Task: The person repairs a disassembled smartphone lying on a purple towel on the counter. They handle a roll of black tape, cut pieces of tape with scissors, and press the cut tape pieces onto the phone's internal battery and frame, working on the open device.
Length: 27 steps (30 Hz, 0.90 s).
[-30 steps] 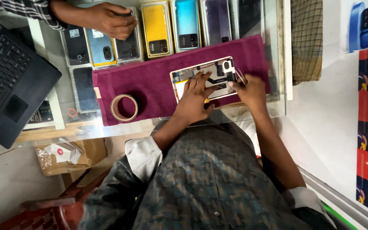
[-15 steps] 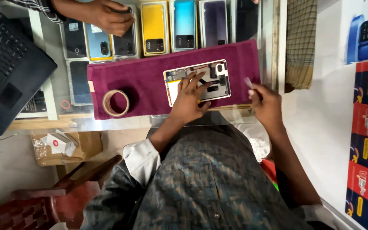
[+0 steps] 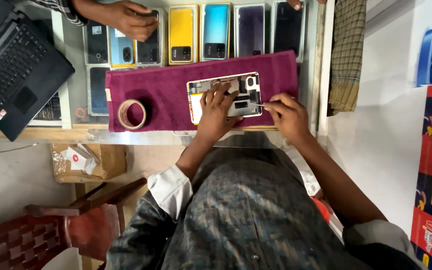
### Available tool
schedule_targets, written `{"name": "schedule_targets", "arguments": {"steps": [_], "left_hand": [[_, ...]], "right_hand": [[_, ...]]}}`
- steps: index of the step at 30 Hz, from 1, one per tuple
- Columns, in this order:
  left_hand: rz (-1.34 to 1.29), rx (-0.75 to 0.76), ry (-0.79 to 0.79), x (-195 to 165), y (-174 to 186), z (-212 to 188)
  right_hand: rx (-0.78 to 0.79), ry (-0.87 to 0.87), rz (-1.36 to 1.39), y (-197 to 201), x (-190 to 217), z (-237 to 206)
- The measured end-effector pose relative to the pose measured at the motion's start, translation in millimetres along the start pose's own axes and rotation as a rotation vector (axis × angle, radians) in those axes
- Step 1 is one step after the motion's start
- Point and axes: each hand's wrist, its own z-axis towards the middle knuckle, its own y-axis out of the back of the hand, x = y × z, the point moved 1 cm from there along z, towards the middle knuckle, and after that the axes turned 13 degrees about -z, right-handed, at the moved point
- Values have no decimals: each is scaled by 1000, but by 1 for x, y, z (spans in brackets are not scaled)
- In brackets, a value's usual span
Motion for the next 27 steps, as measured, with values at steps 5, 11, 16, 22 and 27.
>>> {"name": "schedule_targets", "arguments": {"steps": [5, 11, 16, 22, 27], "left_hand": [[2, -23, 43, -3, -2, 0], [3, -10, 33, -4, -2, 2], [5, 9, 74, -3, -6, 2], [3, 24, 95, -1, -7, 5], [-5, 29, 104, 0, -8, 4]], "right_hand": [[39, 16, -12, -5, 0, 3], [48, 1, 13, -3, -2, 3], [-22, 107, -83, -5, -4, 9], [77, 74, -2, -7, -8, 15], [35, 88, -49, -7, -15, 15]]}}
